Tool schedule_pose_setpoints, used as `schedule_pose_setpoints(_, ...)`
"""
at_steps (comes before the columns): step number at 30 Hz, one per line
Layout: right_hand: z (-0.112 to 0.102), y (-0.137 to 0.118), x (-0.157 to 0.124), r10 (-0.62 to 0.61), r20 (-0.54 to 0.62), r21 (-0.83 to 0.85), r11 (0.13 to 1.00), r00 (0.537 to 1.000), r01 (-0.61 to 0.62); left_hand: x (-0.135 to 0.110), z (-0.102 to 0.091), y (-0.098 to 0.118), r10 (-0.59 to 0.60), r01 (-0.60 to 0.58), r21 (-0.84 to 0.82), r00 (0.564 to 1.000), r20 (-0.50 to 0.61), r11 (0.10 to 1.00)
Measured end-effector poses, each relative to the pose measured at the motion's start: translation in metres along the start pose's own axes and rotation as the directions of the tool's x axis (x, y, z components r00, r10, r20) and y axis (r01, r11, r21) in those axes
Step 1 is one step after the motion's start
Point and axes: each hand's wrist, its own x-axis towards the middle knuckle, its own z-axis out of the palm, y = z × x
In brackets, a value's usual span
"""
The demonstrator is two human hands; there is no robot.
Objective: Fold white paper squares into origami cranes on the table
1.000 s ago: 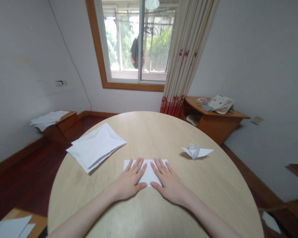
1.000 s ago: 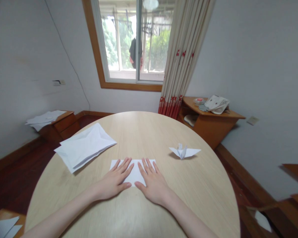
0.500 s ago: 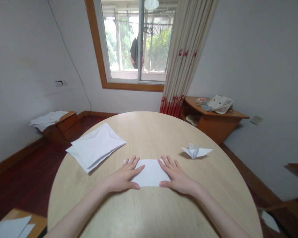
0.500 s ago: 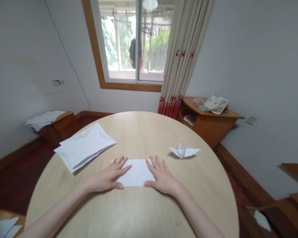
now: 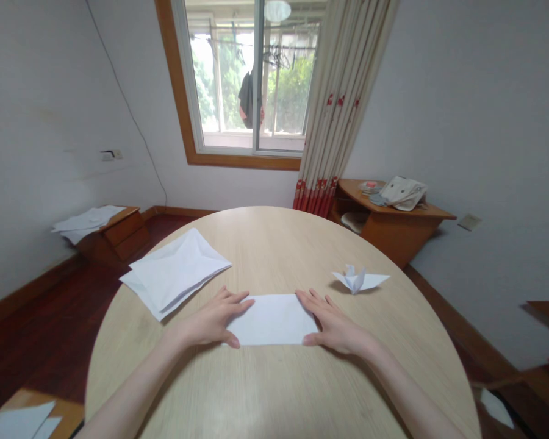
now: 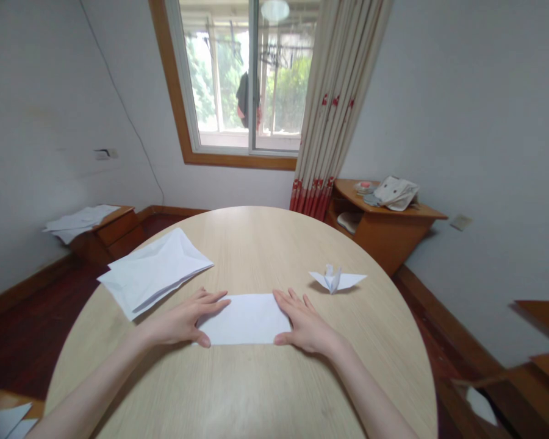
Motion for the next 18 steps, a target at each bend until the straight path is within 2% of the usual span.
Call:
schedule_pose_setpoints(3,0.002,0.001,0.000,-0.017,-0.037,-0.006,1.000,0.999,0.017,0.001,-0.003,0.005,0.016,-0.015,0.021,0.999,-0.043,1.000)
schedule_pose_setpoints(9,-0.002,-0.003,0.001,-0.041,-0.121,-0.009,0.999,0.992,0.040,0.001,-0.003,0.007,0.067,-0.079,-0.148,0.994,-0.083,0.986)
schedule_pose_setpoints(18,0.002,-0.008,0.001,-0.070,-0.203,0.231,0.966,0.977,0.117,0.000,0.003,0.000,0.007,-0.031,-0.148,0.988,-0.156,0.988)
